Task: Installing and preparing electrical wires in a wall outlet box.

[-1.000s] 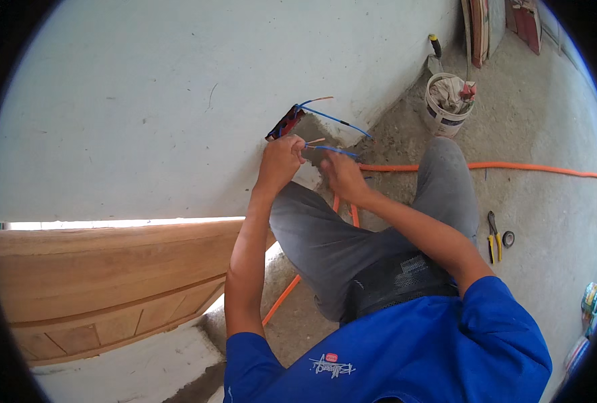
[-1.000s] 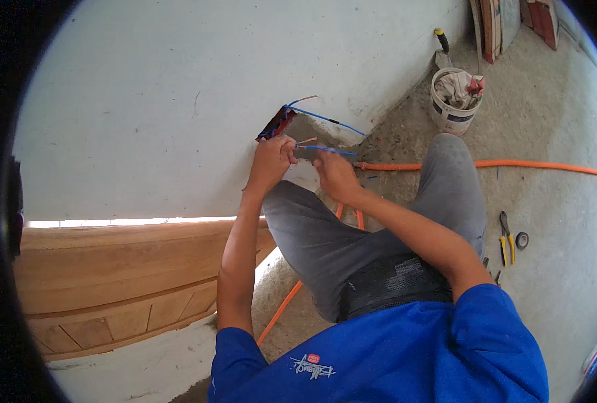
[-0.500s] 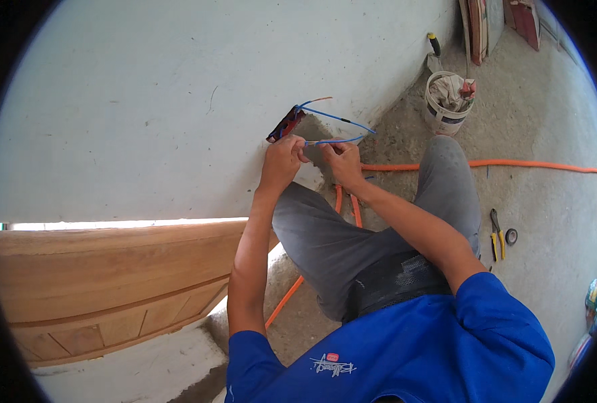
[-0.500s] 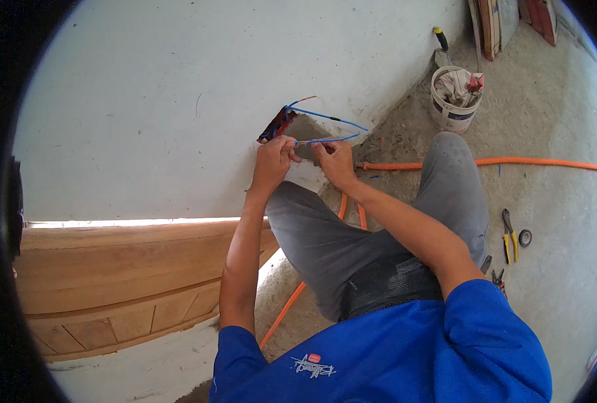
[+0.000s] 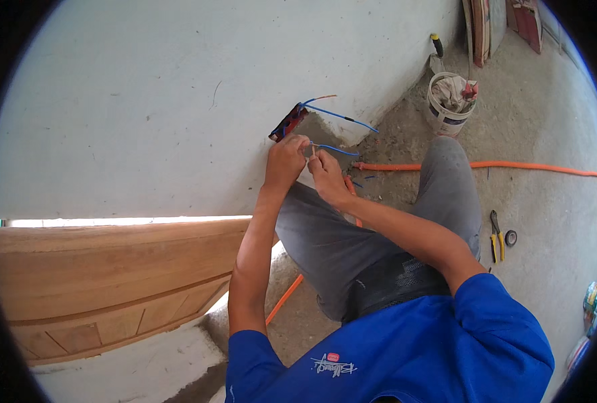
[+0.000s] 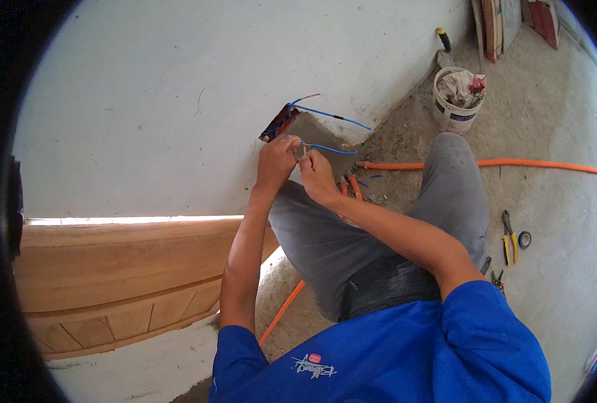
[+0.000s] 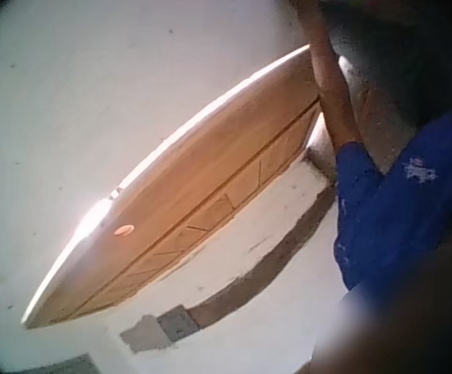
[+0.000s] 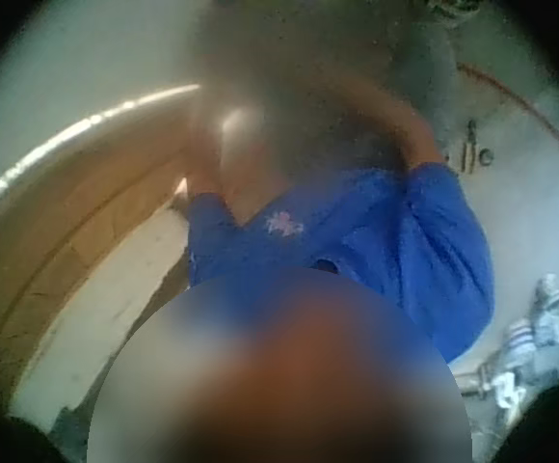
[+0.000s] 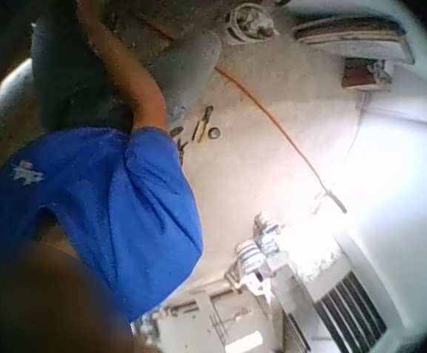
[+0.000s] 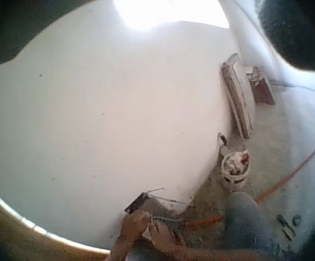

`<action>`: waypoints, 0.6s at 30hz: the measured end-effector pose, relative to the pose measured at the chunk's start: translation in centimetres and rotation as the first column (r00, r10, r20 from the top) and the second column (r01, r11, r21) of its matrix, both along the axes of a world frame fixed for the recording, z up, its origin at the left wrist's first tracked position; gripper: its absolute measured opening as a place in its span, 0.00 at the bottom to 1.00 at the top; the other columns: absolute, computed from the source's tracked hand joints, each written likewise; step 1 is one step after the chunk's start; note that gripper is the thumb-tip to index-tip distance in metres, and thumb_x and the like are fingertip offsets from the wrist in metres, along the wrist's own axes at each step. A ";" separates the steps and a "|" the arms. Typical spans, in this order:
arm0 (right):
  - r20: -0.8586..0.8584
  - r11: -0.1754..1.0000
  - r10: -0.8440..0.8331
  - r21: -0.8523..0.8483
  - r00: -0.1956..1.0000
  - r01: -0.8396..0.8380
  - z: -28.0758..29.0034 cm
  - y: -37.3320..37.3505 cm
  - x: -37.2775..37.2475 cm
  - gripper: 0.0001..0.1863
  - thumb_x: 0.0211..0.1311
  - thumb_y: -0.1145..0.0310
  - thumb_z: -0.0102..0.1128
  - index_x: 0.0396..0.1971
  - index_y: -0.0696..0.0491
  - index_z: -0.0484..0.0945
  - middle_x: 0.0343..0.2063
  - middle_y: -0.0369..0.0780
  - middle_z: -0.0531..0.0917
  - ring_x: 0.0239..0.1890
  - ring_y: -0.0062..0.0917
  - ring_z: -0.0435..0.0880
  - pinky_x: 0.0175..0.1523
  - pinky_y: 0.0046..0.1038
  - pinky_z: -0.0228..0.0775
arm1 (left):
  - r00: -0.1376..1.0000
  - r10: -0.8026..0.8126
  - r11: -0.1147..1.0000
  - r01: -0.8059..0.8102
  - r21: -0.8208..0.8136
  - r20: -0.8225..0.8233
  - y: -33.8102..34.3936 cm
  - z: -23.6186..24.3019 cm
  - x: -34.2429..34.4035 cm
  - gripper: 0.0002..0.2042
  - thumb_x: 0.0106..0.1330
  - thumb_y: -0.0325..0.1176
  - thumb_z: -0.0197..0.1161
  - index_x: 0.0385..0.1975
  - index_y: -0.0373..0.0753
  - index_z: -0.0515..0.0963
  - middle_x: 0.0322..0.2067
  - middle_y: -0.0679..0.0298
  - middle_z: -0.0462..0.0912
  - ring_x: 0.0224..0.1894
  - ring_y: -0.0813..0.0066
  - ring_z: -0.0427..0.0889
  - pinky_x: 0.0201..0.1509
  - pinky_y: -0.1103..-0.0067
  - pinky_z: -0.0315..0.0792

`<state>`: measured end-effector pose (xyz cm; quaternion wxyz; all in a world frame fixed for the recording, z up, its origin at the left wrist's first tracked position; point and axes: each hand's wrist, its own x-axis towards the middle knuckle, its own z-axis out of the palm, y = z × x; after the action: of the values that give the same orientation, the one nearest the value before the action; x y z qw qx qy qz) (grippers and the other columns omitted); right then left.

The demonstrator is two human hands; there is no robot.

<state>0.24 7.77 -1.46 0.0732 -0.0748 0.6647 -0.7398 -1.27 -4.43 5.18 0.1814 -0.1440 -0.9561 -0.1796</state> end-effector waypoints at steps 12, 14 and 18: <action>0.196 0.907 0.420 -0.070 0.886 -0.415 4.3 6.1 -4.2 0.08 0.57 0.66 0.62 0.26 0.53 0.73 0.16 0.36 0.72 0.13 0.25 0.67 0.20 0.30 0.61 | 0.999 0.012 0.998 -0.009 0.062 -0.039 -0.5 -0.6 0.5 0.09 0.52 0.20 0.61 0.34 0.37 0.81 0.32 0.57 0.83 0.34 0.55 0.83 0.36 0.67 0.77; -0.399 0.906 0.236 0.419 0.886 -0.053 4.5 7.1 -3.6 0.08 0.57 0.68 0.64 0.32 0.55 0.76 0.18 0.39 0.75 0.16 0.29 0.73 0.23 0.33 0.66 | 1.000 0.011 0.998 -0.011 0.066 -0.004 -0.1 -0.3 0.5 0.11 0.51 0.19 0.61 0.35 0.35 0.81 0.34 0.54 0.83 0.34 0.55 0.83 0.38 0.68 0.77; -0.738 0.919 0.067 0.308 0.672 0.247 4.6 6.2 -4.2 0.08 0.55 0.70 0.64 0.33 0.57 0.79 0.28 0.46 0.80 0.29 0.43 0.80 0.35 0.42 0.72 | 0.999 0.009 0.992 -0.014 0.125 0.042 0.4 0.4 0.1 0.09 0.53 0.20 0.59 0.34 0.33 0.81 0.33 0.54 0.83 0.34 0.55 0.83 0.39 0.68 0.77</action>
<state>-3.96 13.93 3.12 -0.2244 -0.3163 0.7713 -0.5047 -1.18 -3.99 5.61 0.1714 -0.1230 -0.9473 -0.2413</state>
